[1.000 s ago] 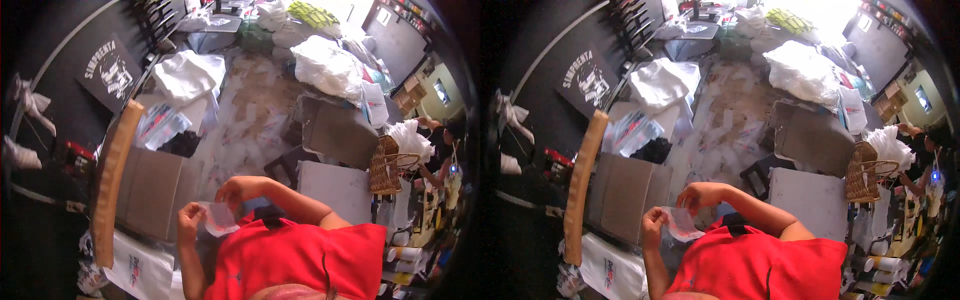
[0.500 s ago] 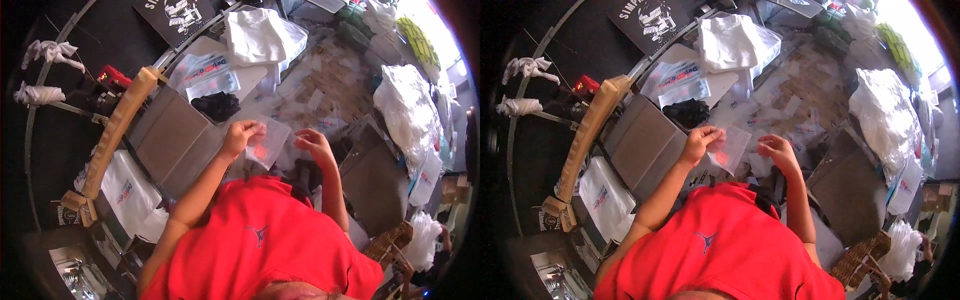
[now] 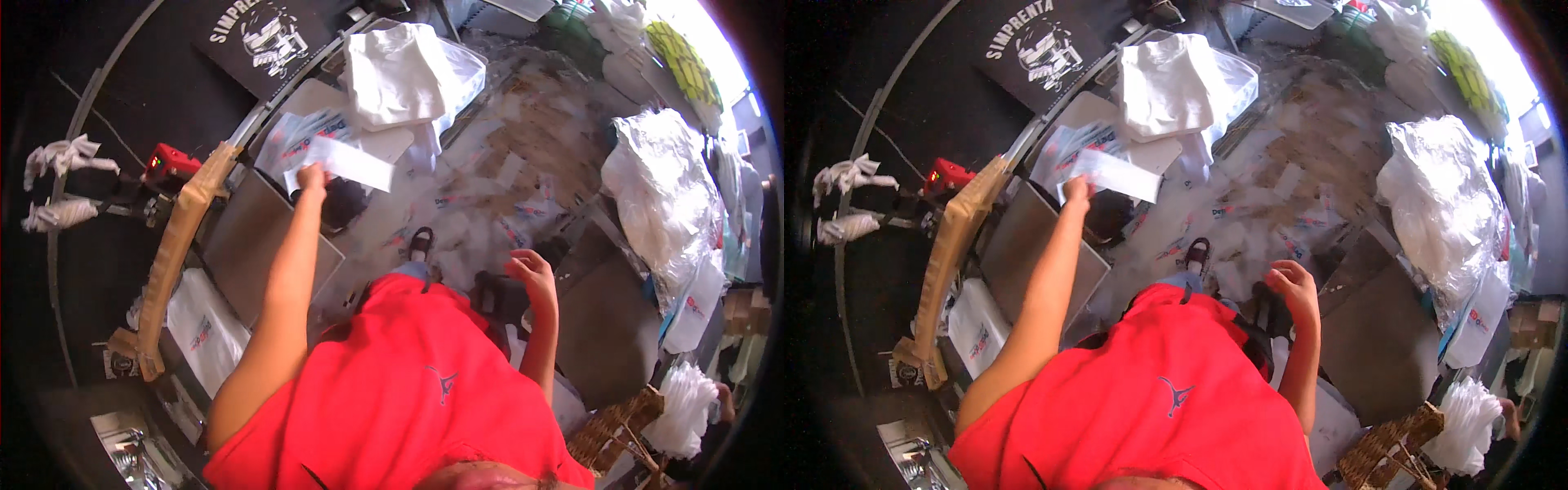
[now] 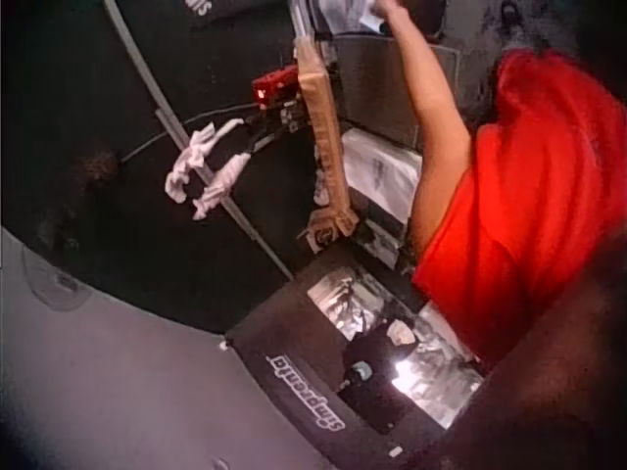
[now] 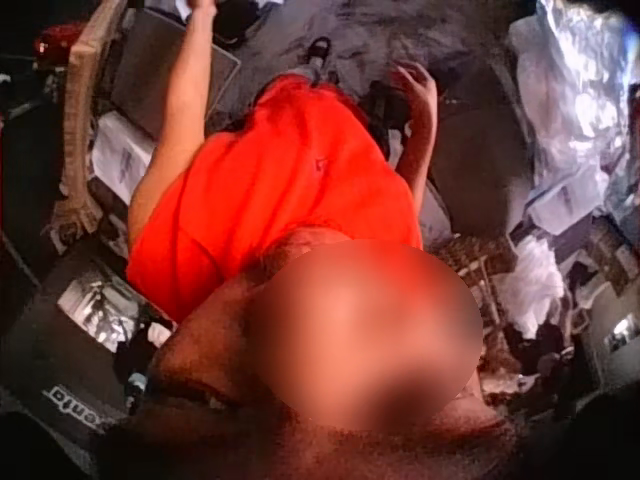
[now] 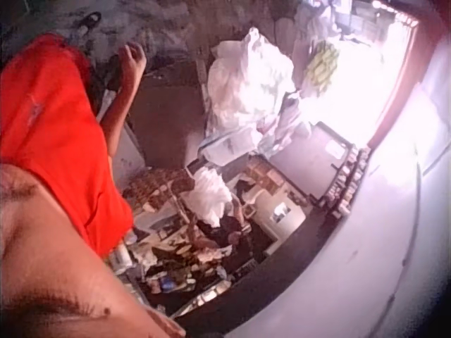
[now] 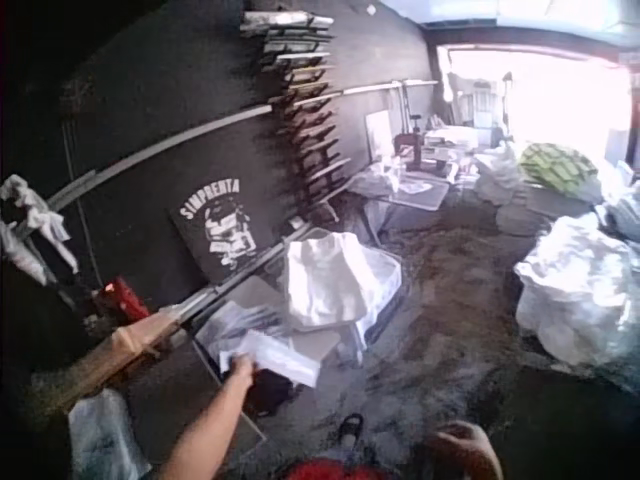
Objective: The person prepares tote bags for printing by placing them on a work surface, aligning a graphic decal on the center of each bag, and using a hand tool to press the decal onto the fabric.
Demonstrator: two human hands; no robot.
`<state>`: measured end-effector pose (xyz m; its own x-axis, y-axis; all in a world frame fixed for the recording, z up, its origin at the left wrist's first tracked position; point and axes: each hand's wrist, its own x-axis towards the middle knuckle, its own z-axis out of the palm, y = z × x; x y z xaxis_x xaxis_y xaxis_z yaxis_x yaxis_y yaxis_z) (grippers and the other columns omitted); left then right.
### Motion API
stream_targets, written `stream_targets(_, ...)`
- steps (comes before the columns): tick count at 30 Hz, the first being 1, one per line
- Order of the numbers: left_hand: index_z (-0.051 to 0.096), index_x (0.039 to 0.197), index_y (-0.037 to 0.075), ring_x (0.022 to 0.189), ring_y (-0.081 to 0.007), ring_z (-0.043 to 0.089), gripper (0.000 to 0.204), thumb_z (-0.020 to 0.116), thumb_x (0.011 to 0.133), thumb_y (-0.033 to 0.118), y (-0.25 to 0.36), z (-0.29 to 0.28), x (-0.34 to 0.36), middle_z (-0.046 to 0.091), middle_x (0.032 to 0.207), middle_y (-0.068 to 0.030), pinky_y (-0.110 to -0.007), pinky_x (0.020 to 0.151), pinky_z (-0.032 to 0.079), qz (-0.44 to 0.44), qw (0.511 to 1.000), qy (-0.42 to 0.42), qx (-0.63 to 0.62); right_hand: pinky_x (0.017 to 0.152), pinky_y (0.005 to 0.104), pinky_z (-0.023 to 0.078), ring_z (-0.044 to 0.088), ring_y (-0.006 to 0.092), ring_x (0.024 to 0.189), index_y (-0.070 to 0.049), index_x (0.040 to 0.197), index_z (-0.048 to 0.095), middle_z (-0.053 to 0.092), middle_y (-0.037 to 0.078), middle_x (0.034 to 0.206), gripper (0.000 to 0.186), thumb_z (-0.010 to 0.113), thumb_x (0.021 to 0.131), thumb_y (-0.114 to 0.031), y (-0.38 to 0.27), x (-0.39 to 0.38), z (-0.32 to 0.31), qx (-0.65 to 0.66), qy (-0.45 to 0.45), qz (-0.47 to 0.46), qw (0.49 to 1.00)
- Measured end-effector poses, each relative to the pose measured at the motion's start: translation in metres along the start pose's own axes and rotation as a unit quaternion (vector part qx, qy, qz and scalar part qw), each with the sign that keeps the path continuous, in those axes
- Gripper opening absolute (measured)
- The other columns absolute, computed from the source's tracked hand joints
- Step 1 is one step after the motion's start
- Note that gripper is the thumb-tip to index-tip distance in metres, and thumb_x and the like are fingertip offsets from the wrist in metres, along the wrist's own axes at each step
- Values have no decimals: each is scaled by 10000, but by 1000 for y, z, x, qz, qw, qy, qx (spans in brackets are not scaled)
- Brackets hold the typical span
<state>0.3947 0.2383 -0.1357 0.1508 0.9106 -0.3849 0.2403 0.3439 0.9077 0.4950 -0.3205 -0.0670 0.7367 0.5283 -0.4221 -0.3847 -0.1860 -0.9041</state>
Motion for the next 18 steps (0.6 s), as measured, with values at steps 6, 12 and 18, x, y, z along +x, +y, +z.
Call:
stream_targets(6,540,932,-160,560,-283,652,211,525,788,-7,13,-10,70,641,804,-224,-364,483,555,-20,982,183,-51,691,254,485,637,127,799,-10,1124,621,684,62,904,261,644,913,-163,-6,21,-21,-8,16,14,1000)
stream_targets(12,551,1027,-59,1123,-367,525,432,657,777,278,-11,47,97,571,1009,-237,-499,793,500,206,856,377,287,716,266,490,637,136,803,-1,1108,618,680,63,896,279,658,903,-185,-20,80,-13,11,21,51,998)
stream_targets(18,624,891,69,707,-184,597,364,688,816,420,-51,206,42,618,782,-54,-347,642,494,-232,930,-264,-104,731,265,488,625,120,808,0,1088,628,681,59,894,284,667,893,-203,-79,183,26,-54,-40,33,997)
